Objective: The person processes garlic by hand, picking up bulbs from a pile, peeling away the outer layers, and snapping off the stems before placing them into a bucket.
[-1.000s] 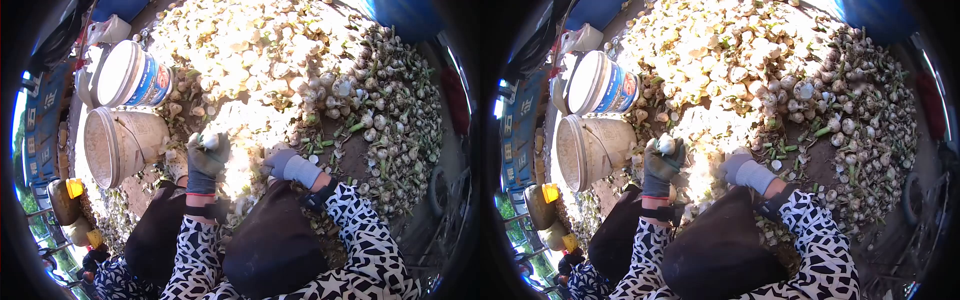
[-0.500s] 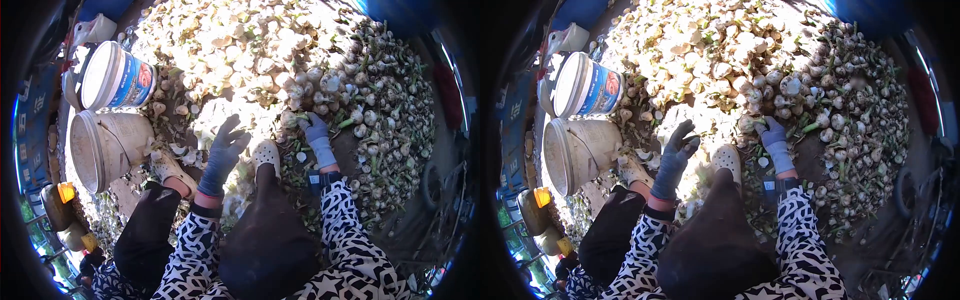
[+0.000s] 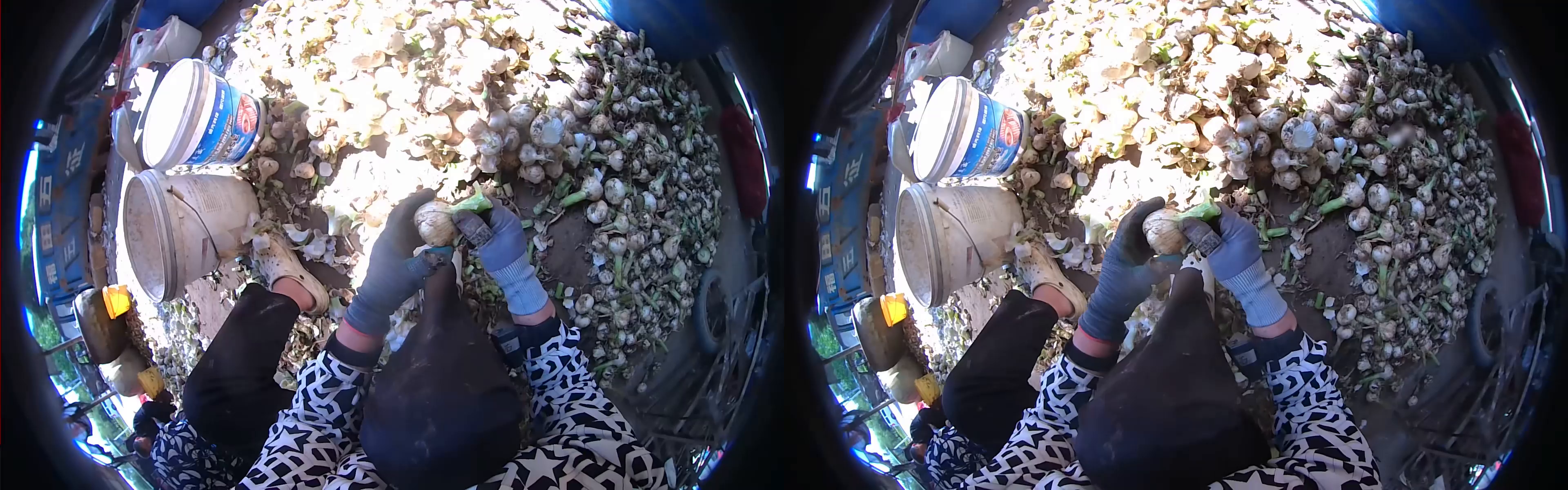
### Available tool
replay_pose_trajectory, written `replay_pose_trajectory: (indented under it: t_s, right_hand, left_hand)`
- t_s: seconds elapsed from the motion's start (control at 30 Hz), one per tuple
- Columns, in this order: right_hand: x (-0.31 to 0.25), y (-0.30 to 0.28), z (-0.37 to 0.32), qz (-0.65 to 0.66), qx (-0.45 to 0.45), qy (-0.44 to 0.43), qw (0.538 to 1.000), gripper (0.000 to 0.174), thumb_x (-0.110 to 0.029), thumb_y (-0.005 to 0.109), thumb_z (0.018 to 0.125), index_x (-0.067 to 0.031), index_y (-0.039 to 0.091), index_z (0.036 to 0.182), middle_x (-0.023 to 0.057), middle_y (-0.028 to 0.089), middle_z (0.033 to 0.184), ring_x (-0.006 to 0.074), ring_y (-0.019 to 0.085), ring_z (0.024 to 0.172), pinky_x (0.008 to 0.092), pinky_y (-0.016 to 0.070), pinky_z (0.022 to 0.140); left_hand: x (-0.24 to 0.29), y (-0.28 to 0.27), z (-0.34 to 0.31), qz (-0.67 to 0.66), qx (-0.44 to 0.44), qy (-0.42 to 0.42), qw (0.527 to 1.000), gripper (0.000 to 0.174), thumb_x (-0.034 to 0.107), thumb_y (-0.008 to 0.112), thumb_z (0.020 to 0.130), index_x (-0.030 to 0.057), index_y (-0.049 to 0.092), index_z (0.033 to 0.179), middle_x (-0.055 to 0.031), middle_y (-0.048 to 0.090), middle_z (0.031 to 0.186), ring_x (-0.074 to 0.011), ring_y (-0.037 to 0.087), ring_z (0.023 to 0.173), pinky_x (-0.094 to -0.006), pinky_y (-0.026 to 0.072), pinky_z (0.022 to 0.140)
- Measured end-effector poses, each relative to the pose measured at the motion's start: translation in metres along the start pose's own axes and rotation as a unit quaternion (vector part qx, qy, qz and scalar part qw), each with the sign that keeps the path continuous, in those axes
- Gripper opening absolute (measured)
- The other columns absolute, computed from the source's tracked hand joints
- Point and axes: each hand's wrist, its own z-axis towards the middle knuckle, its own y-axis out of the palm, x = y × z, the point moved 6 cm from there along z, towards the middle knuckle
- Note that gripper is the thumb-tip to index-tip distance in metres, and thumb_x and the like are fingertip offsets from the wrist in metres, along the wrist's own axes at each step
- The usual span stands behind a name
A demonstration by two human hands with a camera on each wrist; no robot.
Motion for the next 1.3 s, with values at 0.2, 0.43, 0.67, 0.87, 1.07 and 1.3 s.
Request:
replay_pose_trajectory:
  t_s: [0.2,0.43,0.67,0.87,1.07,1.3]
  right_hand:
    - [0.008,0.004,-0.006,0.045,-0.154,0.075,0.984,0.023,-0.011,0.067,0.089,-0.0024,0.065,0.11,0.0042,0.07,0.092,0.0106,0.063,0.08,0.0258,0.0515,0.073]
    - [0.042,0.044,-0.015,0.386,-0.236,0.322,0.832,0.037,-0.016,0.064,0.088,0.008,0.058,0.115,0.0123,0.067,0.097,0.0141,0.066,0.08,0.025,0.0542,0.069]
    - [0.015,0.062,-0.015,0.474,-0.25,0.296,0.79,0.034,-0.02,0.063,0.088,0.006,0.06,0.11,0.0122,0.067,0.095,0.0177,0.066,0.074,0.0254,0.0535,0.066]
    - [0.025,0.02,-0.03,0.583,-0.109,0.312,0.742,0.039,-0.019,0.059,0.089,0.0082,0.051,0.116,0.0189,0.064,0.088,0.021,0.061,0.056,0.0318,0.051,0.045]
    - [0.015,-0.055,-0.091,0.61,-0.196,0.265,0.721,0.045,-0.025,0.064,0.085,0.0045,0.053,0.116,0.0103,0.061,0.082,0.0145,0.055,0.062,0.0283,0.0456,0.053]
    - [0.062,-0.073,-0.088,-0.635,-0.355,0.246,0.641,0.064,-0.054,0.063,0.08,-0.0038,0.059,0.12,0.0172,0.068,0.087,0.0294,0.067,0.078,0.0406,0.0532,0.074]
  left_hand:
    - [0.028,-0.014,-0.003,0.376,-0.045,0.043,0.924,0.078,0.017,0.084,0.068,0.0002,0.042,0.132,-0.0162,0.065,0.101,-0.0307,0.065,0.089,-0.036,0.054,0.08]
    - [0.001,-0.052,0.016,0.066,0.111,-0.133,0.983,0.051,0.037,0.044,0.1,0.0001,0.041,0.136,-0.0156,0.064,0.108,-0.0278,0.065,0.097,-0.0374,0.0539,0.079]
    - [0.003,-0.022,-0.005,-0.164,0.147,-0.106,0.97,0.032,0.016,0.072,0.085,0.0055,0.058,0.112,-0.0019,0.062,0.097,-0.0135,0.061,0.089,-0.0264,0.0507,0.078]
    - [0.053,-0.022,0.001,0.079,0.02,-0.017,0.997,0.04,0.04,0.045,0.099,0.0026,0.056,0.108,-0.0156,0.06,0.112,-0.0302,0.057,0.113,-0.0425,0.0518,0.089]
    - [0.031,-0.045,0.012,-0.522,0.085,-0.033,0.848,0.039,0.039,0.043,0.096,0.0163,0.062,0.121,-0.0055,0.059,0.13,-0.0322,0.035,0.137,-0.0599,0.0207,0.113]
    - [0.022,-0.05,0.008,-0.603,0.065,-0.029,0.795,0.048,0.04,0.042,0.096,0.008,0.055,0.129,-0.0113,0.056,0.132,-0.0317,0.035,0.137,-0.0558,0.0243,0.113]
